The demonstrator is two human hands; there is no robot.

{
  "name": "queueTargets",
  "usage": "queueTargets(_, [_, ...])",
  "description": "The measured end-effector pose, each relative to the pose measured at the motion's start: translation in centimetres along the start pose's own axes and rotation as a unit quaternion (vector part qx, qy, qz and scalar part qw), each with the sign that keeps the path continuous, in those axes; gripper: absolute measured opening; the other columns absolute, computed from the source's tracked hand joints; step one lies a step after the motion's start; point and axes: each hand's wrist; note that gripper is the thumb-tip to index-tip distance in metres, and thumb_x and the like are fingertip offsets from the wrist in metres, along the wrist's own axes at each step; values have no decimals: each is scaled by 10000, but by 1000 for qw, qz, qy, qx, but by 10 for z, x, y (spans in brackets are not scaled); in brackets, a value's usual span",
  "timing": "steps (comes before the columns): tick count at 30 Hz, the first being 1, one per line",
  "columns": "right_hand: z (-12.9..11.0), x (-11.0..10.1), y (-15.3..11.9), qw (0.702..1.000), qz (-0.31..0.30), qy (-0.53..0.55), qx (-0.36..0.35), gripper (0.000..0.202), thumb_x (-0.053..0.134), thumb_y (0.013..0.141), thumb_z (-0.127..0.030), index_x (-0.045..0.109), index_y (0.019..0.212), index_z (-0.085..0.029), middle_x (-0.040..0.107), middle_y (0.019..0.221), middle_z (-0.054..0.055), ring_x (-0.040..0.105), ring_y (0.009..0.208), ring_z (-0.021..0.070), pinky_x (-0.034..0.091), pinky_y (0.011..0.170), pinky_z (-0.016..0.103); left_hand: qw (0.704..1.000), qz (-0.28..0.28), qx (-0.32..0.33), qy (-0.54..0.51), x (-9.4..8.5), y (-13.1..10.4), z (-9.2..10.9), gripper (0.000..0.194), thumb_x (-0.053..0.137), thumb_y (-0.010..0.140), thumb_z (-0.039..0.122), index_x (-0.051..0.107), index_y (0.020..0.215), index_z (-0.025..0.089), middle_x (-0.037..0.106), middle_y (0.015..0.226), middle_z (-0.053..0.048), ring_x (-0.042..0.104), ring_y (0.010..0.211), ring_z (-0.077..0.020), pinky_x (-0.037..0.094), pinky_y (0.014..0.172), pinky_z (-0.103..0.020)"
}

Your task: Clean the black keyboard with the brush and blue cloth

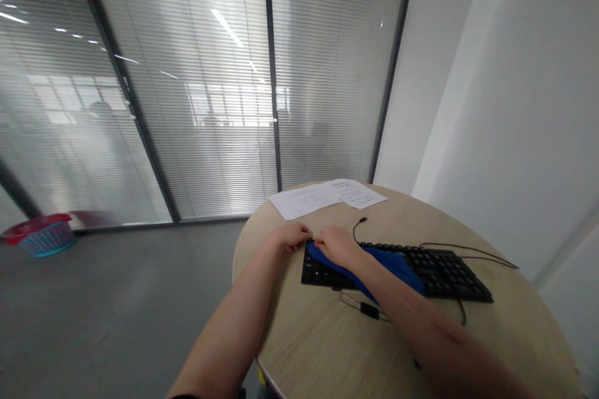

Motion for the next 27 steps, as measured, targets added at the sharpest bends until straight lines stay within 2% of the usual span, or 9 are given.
queueTargets(4, [1,-1,0,999,-23,23,-23,274,514,942,-309,783,980,-275,733,989,63,622,978,214,415,854,290,1000,-5,0,1,0,1,-1,255,479,885,357,640,955,173,619,730,-21,575,557,-106,524,481,-192])
queueTargets(11, [2,2,1,1000,0,1,19,306,484,958,-322,782,958,-253,727,971,92,628,961,229,429,837,311,1000,2,-11,19,0,-2,4,260,478,890,361,642,961,172,614,718,-22,583,571,-111,526,492,-188])
queueTargets(18, [7,-2,-1,999,-19,37,-23,279,515,932,-332,781,968,-256,722,968,73,621,953,218,421,839,299,1000,-6,-7,18,0,0,4,276,440,908,351,631,980,165,610,733,-21,574,556,-108,526,490,-200])
queueTargets(24, [8,-4,-4,997,-26,74,-23,301,608,872,-469,765,1007,-250,707,1018,72,616,977,223,426,860,304,1000,-12,-9,10,0,8,0,290,457,904,378,626,976,154,615,756,-34,580,562,-111,527,488,-207])
queueTargets(27, [7,-3,-3,997,-21,70,-21,222,646,856,-372,755,989,-234,694,1048,73,602,1022,221,413,890,300,1000,-5,-6,13,1,10,-2,301,472,895,401,629,979,159,630,752,-34,593,564,-116,535,501,-211])
Point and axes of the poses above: each hand's wrist, its own y-axis towards the middle knuckle, its own x-axis out of the palm, z = x × y
